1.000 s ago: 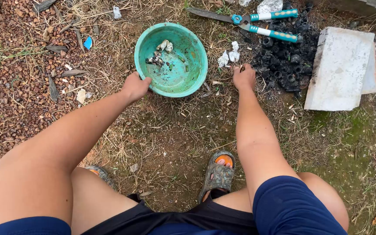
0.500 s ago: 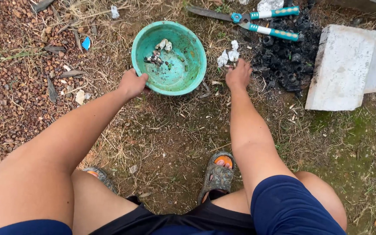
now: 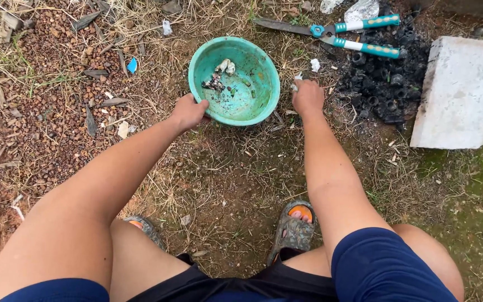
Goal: Picking up various pieces of trash and debris from the ground and placing them into a green bowl.
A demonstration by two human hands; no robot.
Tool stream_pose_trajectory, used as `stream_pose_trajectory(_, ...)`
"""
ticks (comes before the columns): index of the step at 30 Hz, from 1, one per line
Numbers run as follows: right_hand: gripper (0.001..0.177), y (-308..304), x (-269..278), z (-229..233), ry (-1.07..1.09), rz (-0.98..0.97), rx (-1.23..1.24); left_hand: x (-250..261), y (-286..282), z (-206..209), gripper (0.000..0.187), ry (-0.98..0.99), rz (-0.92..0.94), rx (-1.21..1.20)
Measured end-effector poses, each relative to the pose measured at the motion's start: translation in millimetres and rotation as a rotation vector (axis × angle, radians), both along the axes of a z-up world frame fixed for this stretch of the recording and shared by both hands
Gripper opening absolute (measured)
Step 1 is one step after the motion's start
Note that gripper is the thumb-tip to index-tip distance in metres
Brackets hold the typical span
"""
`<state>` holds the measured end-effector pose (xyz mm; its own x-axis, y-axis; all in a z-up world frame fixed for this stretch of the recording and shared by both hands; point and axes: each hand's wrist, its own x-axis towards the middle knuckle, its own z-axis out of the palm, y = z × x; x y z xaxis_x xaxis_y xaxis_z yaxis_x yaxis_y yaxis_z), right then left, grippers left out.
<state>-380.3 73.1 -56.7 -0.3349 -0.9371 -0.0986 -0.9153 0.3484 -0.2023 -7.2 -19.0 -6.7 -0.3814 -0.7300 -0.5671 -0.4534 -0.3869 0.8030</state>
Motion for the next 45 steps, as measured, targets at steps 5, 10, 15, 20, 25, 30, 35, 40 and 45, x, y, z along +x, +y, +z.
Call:
stream_pose_trajectory(5,0.017,-11,29,37,-0.203,-0.205,-0.127,2,1,0,0.031,-0.039,-0.020,0.020)
stream_pose_trajectory(10,0.033,-48,60,81,-0.700,-0.020,-0.376,3,5,21,0.031,-0.121,-0.034,0.024)
stream_pose_trajectory(15,0.039,-60,66,93,-0.756,0.152,-0.269,4,-3,17,0.031,-0.177,-0.087,-0.039)
stream_pose_trajectory(20,0.028,-45,9,20,-0.488,-0.202,-0.285,2,1,3,0.029,0.049,0.001,-0.033)
stream_pose_trajectory(25,0.027,-7,-1,17,-0.221,-0.288,-0.048,6,7,13,0.029,-0.028,-0.050,-0.057)
stream_pose_trajectory(30,0.039,14,2,8,0.071,-0.324,0.162,3,8,30,0.029,-0.063,-0.056,-0.040)
stream_pose_trajectory(35,0.046,14,9,23,0.078,-0.337,0.273,3,5,23,0.030,-0.124,-0.070,-0.066)
stream_pose_trajectory(40,0.033,18,-1,3,0.109,-0.271,0.199,3,10,34,0.031,-0.100,-0.047,-0.014)
stream_pose_trajectory(45,0.025,23,2,7,0.129,-0.210,0.174,5,9,23,0.031,-0.093,-0.047,-0.027)
